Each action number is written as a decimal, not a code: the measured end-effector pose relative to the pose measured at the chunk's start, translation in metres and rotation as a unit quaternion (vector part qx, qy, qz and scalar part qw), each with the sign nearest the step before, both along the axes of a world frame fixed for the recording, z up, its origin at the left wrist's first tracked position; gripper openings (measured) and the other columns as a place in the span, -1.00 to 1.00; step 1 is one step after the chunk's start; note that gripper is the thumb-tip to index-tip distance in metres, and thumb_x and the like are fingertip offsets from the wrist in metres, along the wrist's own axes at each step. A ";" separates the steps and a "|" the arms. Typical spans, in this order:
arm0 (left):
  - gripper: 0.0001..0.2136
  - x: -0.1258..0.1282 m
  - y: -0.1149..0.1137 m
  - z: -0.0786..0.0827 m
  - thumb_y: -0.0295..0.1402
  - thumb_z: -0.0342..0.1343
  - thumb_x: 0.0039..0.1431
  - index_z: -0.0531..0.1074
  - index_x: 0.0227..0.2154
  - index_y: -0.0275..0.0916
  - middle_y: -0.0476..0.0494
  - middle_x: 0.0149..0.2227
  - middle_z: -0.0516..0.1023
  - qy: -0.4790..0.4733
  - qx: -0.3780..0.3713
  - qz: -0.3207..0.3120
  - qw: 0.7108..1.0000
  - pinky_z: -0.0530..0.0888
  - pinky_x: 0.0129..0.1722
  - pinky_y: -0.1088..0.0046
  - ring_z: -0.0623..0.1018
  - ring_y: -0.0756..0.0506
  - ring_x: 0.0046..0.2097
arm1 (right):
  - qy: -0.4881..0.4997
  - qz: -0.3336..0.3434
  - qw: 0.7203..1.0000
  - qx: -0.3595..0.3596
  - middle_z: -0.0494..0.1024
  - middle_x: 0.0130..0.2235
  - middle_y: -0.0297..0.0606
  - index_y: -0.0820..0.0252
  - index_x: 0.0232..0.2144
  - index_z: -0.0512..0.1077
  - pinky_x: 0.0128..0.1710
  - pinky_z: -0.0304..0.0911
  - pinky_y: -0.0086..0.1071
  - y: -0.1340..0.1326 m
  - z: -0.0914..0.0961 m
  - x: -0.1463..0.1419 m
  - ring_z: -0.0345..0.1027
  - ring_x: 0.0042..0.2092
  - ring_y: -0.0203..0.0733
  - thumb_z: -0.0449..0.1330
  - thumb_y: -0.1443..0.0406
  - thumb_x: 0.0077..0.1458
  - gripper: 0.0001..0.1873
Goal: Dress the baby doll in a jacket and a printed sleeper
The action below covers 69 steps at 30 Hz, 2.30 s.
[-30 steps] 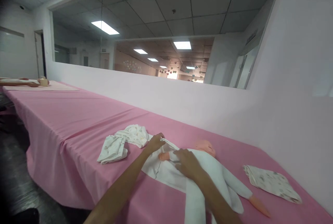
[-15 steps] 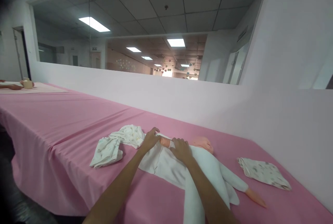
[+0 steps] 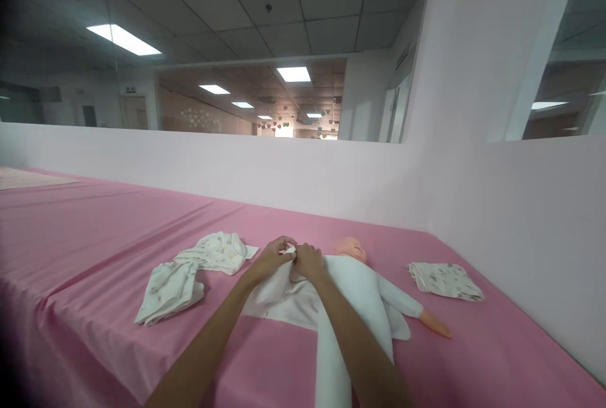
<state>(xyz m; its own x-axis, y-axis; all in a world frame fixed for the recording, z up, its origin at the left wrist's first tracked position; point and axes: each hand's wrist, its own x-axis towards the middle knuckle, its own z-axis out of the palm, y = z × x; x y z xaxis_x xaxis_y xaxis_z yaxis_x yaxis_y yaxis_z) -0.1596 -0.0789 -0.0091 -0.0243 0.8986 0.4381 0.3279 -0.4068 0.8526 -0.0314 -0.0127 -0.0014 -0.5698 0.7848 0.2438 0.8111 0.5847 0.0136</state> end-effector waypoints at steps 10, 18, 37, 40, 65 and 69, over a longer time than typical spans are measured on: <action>-0.61 0.002 -0.054 -0.012 -0.31 0.17 0.03 0.36 -0.03 -0.13 -0.09 -0.15 0.53 0.019 -0.226 -0.118 0.967 0.39 -0.40 0.51 0.51 -0.06 -0.28 | -0.010 -0.070 0.997 0.036 0.56 -0.12 -0.02 0.19 -0.14 0.49 -0.11 0.09 -0.22 0.021 0.023 0.034 0.37 -0.04 0.00 -0.07 0.45 0.18 -0.63; -0.86 -0.011 -0.050 -0.037 -0.28 0.09 0.09 0.40 -0.28 -0.16 -0.08 -0.31 0.52 0.249 -0.195 0.028 0.948 0.35 -0.35 0.42 0.51 -0.14 -0.28 | -0.034 -0.059 0.998 0.014 0.57 -0.15 -0.04 0.19 -0.14 0.48 -0.14 0.13 -0.28 0.023 0.012 0.045 0.41 -0.08 -0.06 -0.02 0.48 0.13 -0.65; -0.72 -0.058 0.006 -0.063 -0.10 -0.12 0.24 0.34 -0.31 -0.20 -0.13 -0.26 0.49 0.422 -0.156 0.130 0.884 0.29 -0.34 0.43 0.50 -0.15 -0.23 | -0.001 -0.057 0.998 -0.007 0.56 -0.13 -0.05 0.22 -0.15 0.47 -0.17 0.29 -0.34 0.019 0.004 0.060 0.45 -0.08 -0.10 0.01 0.50 0.13 -0.68; -0.70 -0.059 0.002 -0.066 -0.07 -0.13 0.22 0.19 -0.47 -0.18 -0.04 -0.42 0.40 0.435 -0.149 0.092 0.883 0.22 -0.41 0.44 0.43 -0.10 -0.37 | 0.007 -0.058 0.998 -0.017 0.56 -0.13 -0.05 0.22 -0.16 0.47 -0.17 0.29 -0.33 0.019 0.004 0.061 0.45 -0.08 -0.09 0.02 0.50 0.11 -0.69; -0.64 0.046 0.034 -0.006 -0.21 -0.16 0.26 0.43 -0.04 -0.22 -0.20 0.00 0.53 0.307 0.040 0.111 0.944 0.43 0.03 0.27 0.51 -0.17 0.01 | 0.192 -0.195 0.960 -0.057 0.45 -0.43 -0.27 0.21 -0.55 0.32 -0.38 -0.03 -0.39 -0.099 -0.064 0.243 0.27 -0.38 -0.26 0.03 0.31 0.19 -0.73; -0.68 0.127 0.045 0.023 -0.30 -0.16 0.27 0.45 -0.09 -0.21 -0.19 0.00 0.53 0.346 0.129 0.026 0.929 0.39 0.09 0.24 0.48 -0.16 0.04 | 0.189 -0.144 0.971 -0.020 0.47 -0.34 -0.21 0.21 -0.50 0.39 -0.25 0.02 -0.36 -0.113 -0.083 0.239 0.30 -0.25 -0.17 0.08 0.26 0.16 -0.77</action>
<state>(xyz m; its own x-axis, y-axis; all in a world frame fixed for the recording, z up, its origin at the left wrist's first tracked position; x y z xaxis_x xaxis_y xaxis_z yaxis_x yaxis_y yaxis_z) -0.0330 -0.0339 0.0143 0.3035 0.7669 0.5655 0.7856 -0.5373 0.3070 0.2077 -0.1259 -0.0849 -0.1999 0.9120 0.3582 0.8837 0.3258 -0.3362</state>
